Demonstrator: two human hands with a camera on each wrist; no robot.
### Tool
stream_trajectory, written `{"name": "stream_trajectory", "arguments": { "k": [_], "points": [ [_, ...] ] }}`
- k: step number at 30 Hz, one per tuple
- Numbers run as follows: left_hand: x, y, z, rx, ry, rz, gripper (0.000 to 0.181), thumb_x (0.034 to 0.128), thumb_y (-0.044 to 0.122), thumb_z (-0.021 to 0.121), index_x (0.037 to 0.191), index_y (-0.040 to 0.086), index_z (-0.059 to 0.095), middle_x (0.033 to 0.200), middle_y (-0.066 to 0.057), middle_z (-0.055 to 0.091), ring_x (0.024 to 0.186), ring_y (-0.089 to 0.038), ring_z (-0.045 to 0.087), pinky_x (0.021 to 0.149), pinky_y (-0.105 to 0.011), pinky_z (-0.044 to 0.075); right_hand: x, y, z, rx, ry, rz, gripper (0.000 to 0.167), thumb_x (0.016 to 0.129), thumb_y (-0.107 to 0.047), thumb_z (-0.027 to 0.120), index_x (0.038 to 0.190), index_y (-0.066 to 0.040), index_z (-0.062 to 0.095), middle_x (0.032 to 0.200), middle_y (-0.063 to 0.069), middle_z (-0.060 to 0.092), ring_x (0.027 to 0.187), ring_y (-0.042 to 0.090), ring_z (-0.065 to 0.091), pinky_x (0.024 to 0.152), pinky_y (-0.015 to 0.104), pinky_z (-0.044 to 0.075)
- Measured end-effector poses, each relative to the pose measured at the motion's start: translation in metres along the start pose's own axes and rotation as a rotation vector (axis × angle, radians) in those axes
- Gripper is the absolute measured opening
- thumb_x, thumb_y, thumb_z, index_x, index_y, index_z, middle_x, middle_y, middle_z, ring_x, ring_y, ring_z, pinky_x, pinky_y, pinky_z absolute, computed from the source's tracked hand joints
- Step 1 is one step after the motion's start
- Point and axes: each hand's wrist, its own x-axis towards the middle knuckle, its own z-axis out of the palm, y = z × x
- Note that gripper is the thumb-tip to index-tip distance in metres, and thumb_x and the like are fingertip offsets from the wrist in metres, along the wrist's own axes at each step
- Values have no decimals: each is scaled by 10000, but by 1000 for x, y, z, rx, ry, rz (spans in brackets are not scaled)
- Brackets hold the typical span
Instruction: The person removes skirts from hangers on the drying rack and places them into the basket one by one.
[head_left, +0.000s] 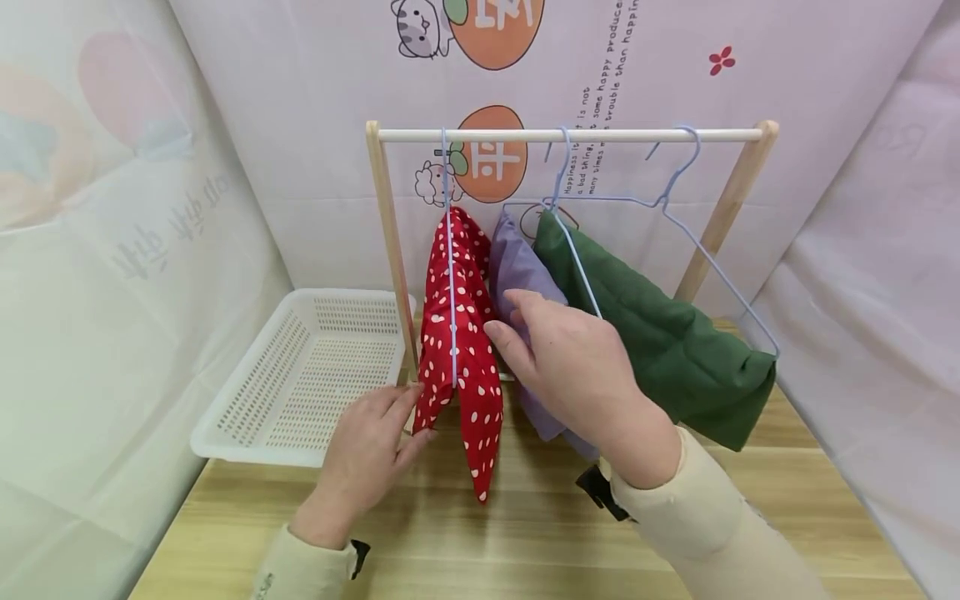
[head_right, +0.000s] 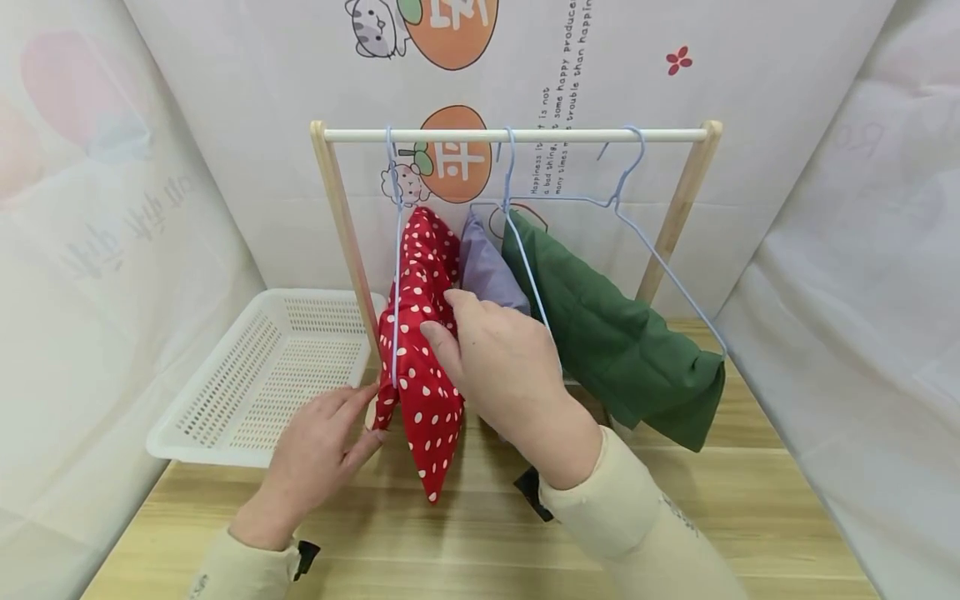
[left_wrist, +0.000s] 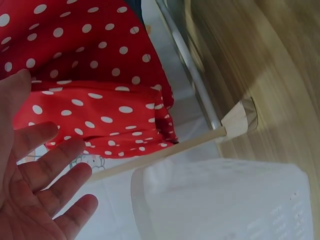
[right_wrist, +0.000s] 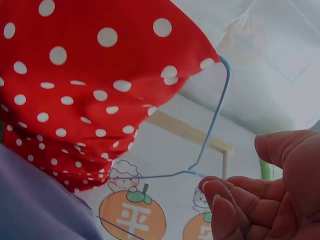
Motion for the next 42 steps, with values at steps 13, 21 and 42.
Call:
{"name": "stream_trajectory", "arguments": {
  "k": [13,21,42],
  "points": [
    [1,11,9,-53,44,-2,448,871,315,855,1227,82,715,1071,-81,756,997,-284,718,889,-481,591,19,-17,25,284,-156,176,481,1023,-405,655,1392,-101,611,892,-10,729,739,139,654,707,314,623],
    [0,17,13,-50,36,-20,375,907,310,815,1200,89,738,1037,-65,763,968,-273,720,867,-468,592,26,-21,33,419,-204,255,548,1025,-436,642,1462,-114,562,1146,46,731,897,172,691,799,368,645],
    [-2,31,23,-134,-57,-131,469,956,404,759,1325,123,690,1197,-53,758,1080,-240,725,895,-421,611,25,-17,38,589,-130,290,418,1069,-326,573,1420,-100,552,983,32,690,780,167,683,734,359,646]
  ]
}}
